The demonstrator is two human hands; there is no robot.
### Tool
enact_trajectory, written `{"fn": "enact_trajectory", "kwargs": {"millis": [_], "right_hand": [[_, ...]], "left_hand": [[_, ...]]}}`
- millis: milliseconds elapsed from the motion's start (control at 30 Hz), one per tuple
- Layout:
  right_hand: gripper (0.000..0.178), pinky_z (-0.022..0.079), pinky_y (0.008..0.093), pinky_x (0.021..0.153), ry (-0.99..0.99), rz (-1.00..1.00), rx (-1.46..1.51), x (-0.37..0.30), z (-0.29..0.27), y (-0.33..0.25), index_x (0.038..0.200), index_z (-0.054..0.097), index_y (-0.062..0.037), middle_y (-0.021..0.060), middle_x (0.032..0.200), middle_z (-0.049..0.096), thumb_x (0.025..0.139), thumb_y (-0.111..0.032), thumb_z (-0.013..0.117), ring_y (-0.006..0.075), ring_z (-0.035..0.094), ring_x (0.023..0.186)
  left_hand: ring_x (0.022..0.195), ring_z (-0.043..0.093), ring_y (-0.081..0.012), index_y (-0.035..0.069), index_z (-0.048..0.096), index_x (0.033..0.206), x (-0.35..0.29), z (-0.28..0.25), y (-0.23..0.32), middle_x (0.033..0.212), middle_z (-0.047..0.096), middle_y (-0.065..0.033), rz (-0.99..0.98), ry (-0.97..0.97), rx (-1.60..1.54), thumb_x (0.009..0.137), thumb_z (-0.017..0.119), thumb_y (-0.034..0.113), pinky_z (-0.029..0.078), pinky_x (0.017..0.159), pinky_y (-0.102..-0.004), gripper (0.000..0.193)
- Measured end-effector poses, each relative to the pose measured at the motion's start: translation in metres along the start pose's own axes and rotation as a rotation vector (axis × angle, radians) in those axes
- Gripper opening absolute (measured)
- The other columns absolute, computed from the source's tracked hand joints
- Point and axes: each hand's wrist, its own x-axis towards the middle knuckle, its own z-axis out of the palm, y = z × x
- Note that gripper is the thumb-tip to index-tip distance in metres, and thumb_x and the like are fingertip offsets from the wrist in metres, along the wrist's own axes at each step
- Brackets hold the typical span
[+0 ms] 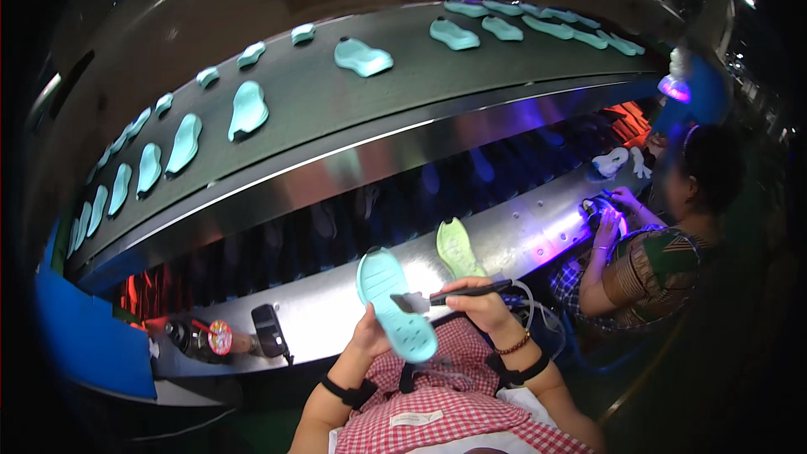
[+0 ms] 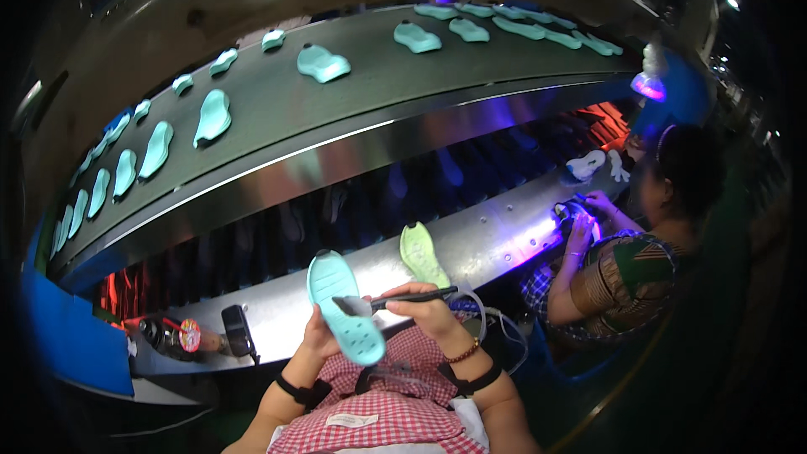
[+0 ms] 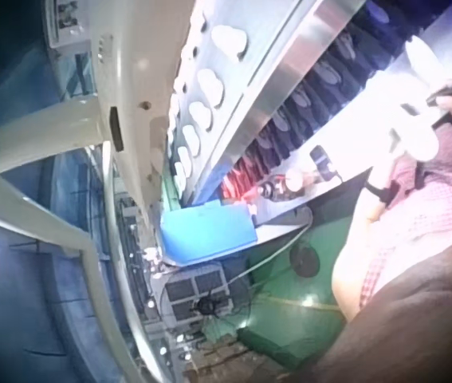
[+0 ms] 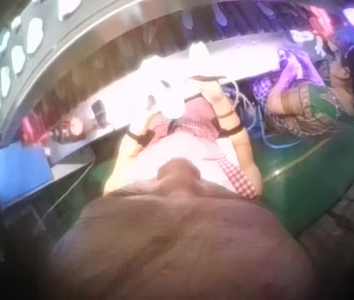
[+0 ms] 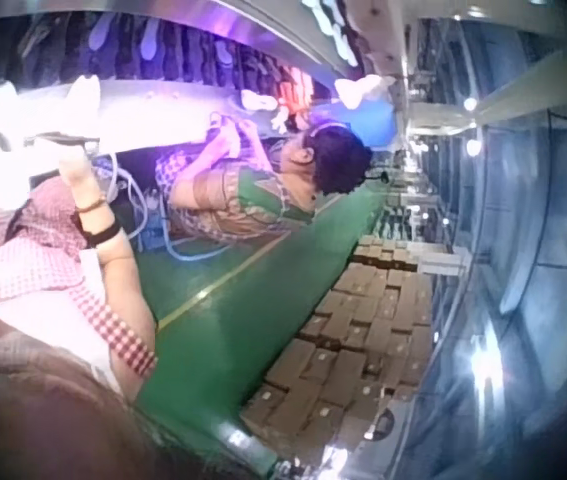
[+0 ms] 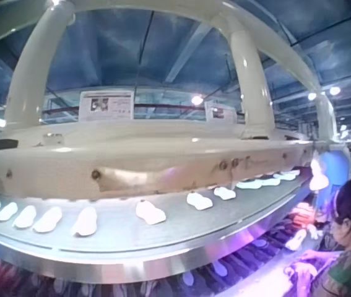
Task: Applying a liquid substance, likely adhesive or primer, to shoe soles using a brush on a production line.
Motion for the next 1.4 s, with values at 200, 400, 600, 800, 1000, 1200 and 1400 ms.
{"fn": "enact_trajectory", "kwargs": {"millis": [200,400,600,800,1000,1200,1400], "right_hand": [[0.018,0.046,0.0253,0.076,0.065,-0.024,-0.193,0.026,0.007,0.006,0.092,0.062,0.0045,0.0103,0.086,0.064,0.075,0.002,0.059,0.0136,0.059,0.078],[0.019,0.047,0.0221,0.069,0.087,-0.147,-0.528,0.051,0.031,0.016,0.093,0.063,0.0019,0.0086,0.084,0.064,0.074,-0.001,0.064,0.0104,0.059,0.078],[0.02,0.044,0.0286,0.055,-0.374,-0.284,-1.13,0.009,0.041,-0.006,0.087,0.067,-0.0046,0.011,0.066,0.06,0.067,-0.007,0.067,0.0218,0.057,0.059],[0.018,0.049,0.0207,0.064,-0.211,0.051,-0.645,0.02,0.043,-0.044,0.091,0.064,0.0025,0.0086,0.081,0.065,0.075,-0.006,0.065,0.0101,0.06,0.071],[0.023,0.048,0.0249,0.072,-0.402,-0.18,-0.776,0.016,0.057,-0.032,0.098,0.063,-0.0009,0.0103,0.086,0.065,0.076,-0.007,0.066,0.0116,0.06,0.079],[0.023,0.05,0.023,0.074,-0.162,-0.024,-0.497,0.021,0.046,-0.034,0.097,0.063,0.0004,0.012,0.091,0.065,0.074,0.001,0.065,0.0144,0.062,0.083],[0.022,0.049,0.0256,0.076,-0.247,-0.145,-0.527,0.003,0.046,-0.042,0.094,0.064,0.0002,0.0119,0.092,0.065,0.072,0.001,0.066,0.0165,0.062,0.085]], "left_hand": [[0.105,0.049,-0.0375,0.009,0.037,0.129,0.019,0.019,-0.003,0.12,0.048,-0.0192,0.022,0.079,-0.294,0.075,0.014,0.075,0.033,0.095,-0.0535,0.088],[0.098,0.054,-0.0314,0.008,0.043,0.122,0.028,0.033,-0.016,0.109,0.055,-0.0179,0.163,0.308,-0.334,0.082,0.014,0.064,0.04,0.091,-0.0457,0.075],[0.096,0.055,-0.0306,0.008,0.047,0.117,0.015,0.005,0.01,0.1,0.057,-0.0155,0.269,0.357,-0.131,0.082,0.014,0.062,0.043,0.087,-0.0453,0.073],[0.098,0.054,-0.0315,0.009,0.044,0.122,0.014,0.031,0.012,0.111,0.054,-0.0132,0.175,0.271,-0.196,0.081,0.016,0.065,0.042,0.087,-0.0496,0.074],[0.1,0.054,-0.0284,0.009,0.044,0.122,0.017,0.044,0.018,0.114,0.053,-0.0122,0.214,0.226,-0.302,0.084,0.015,0.06,0.043,0.088,-0.0437,0.07],[0.088,0.058,-0.0273,0.004,0.045,0.118,0.017,0.056,0.027,0.1,0.058,-0.0165,0.252,0.268,-0.042,0.082,0.01,0.065,0.047,0.08,-0.0395,0.079],[0.076,0.058,-0.0278,0.003,0.048,0.11,0.018,0.07,0.036,0.087,0.058,-0.0167,0.464,0.31,0.017,0.078,0.006,0.069,0.047,0.07,-0.039,0.084]]}}
